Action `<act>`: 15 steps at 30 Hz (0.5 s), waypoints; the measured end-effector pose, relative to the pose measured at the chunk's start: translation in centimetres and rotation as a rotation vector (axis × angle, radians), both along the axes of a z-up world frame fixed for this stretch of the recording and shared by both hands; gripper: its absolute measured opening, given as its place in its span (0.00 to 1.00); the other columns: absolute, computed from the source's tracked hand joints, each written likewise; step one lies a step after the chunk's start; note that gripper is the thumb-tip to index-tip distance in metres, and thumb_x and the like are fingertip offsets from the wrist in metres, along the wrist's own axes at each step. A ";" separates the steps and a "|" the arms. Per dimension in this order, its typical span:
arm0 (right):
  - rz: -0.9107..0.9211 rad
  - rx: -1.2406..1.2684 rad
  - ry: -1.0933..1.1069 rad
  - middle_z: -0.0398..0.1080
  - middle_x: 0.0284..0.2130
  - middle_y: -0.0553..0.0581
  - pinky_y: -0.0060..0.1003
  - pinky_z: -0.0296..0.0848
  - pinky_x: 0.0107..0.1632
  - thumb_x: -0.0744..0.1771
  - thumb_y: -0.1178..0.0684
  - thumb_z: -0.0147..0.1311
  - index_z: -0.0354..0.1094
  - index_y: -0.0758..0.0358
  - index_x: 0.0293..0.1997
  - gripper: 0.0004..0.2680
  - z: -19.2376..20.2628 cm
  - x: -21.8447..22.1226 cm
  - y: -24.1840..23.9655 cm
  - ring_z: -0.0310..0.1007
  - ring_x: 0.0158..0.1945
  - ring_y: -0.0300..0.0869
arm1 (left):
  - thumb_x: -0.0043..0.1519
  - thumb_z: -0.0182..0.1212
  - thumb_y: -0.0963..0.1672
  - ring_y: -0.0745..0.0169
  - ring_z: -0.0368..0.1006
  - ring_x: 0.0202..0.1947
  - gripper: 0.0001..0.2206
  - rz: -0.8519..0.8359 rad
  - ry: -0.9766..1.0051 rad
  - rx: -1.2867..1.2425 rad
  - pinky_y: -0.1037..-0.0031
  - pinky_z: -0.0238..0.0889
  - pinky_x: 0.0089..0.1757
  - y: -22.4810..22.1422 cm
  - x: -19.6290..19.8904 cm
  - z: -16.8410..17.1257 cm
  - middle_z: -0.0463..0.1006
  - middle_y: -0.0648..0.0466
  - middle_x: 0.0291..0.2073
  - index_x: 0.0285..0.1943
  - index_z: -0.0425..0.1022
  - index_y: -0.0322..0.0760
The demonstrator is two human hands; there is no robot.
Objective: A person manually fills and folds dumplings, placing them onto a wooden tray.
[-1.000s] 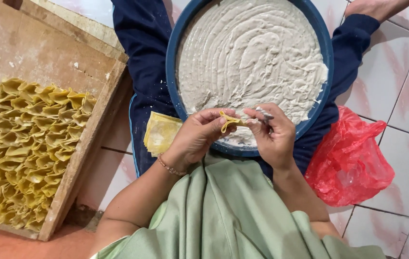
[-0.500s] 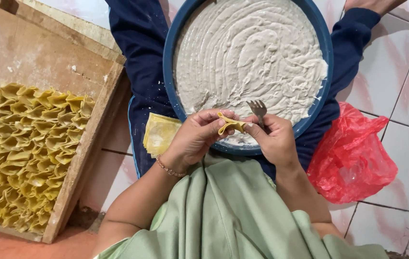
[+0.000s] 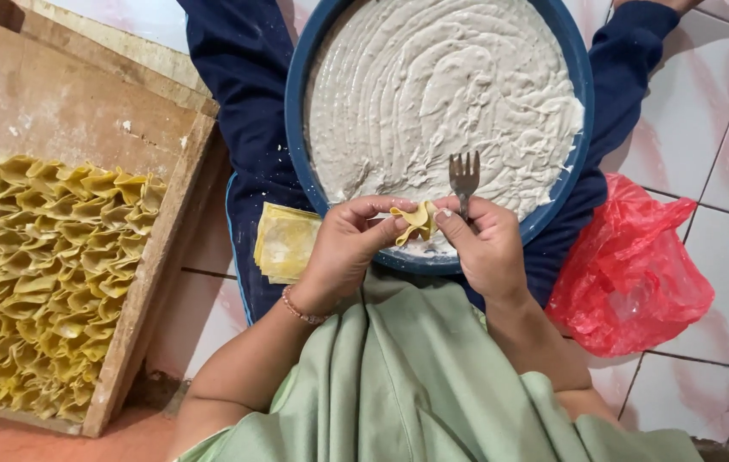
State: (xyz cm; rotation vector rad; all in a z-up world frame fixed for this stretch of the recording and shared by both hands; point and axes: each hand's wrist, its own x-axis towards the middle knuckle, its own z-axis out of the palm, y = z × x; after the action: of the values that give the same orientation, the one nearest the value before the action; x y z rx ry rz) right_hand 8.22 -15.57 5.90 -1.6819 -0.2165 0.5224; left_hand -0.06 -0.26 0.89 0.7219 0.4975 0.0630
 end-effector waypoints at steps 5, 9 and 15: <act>0.039 0.024 -0.095 0.71 0.24 0.54 0.23 0.64 0.29 0.68 0.61 0.59 0.76 0.73 0.46 0.05 -0.1 -0.8 -0.3 0.56 0.27 0.28 | 0.56 0.69 0.35 0.64 0.80 0.34 0.11 0.070 -0.035 0.120 0.72 0.79 0.39 -0.2 0.1 1.0 0.81 0.43 0.38 0.48 0.80 0.21; 0.093 0.032 -0.211 0.71 0.36 0.59 0.25 0.68 0.32 0.61 0.57 0.72 0.73 0.76 0.54 0.19 -3.0 -1.2 -1.9 0.60 0.27 0.31 | 0.58 0.69 0.36 0.67 0.78 0.36 0.10 0.111 -0.108 0.373 0.73 0.77 0.40 0.0 -0.1 1.8 0.79 0.45 0.39 0.49 0.82 0.26; 0.019 -0.081 -0.382 0.63 0.26 0.56 0.29 0.66 0.29 0.62 0.67 0.66 0.74 0.78 0.49 0.12 -0.6 -2.1 0.3 0.58 0.23 0.33 | 0.61 0.66 0.36 0.46 0.80 0.48 0.13 0.156 -0.251 0.844 0.66 0.77 0.45 -0.2 -0.7 3.5 0.79 0.37 0.47 0.55 0.80 0.33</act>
State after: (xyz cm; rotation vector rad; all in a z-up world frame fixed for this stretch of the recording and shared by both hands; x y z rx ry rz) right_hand 6.14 -15.30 5.34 -1.8517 -0.4943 0.2215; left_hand -0.80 -0.42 4.37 1.4757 0.2694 0.5264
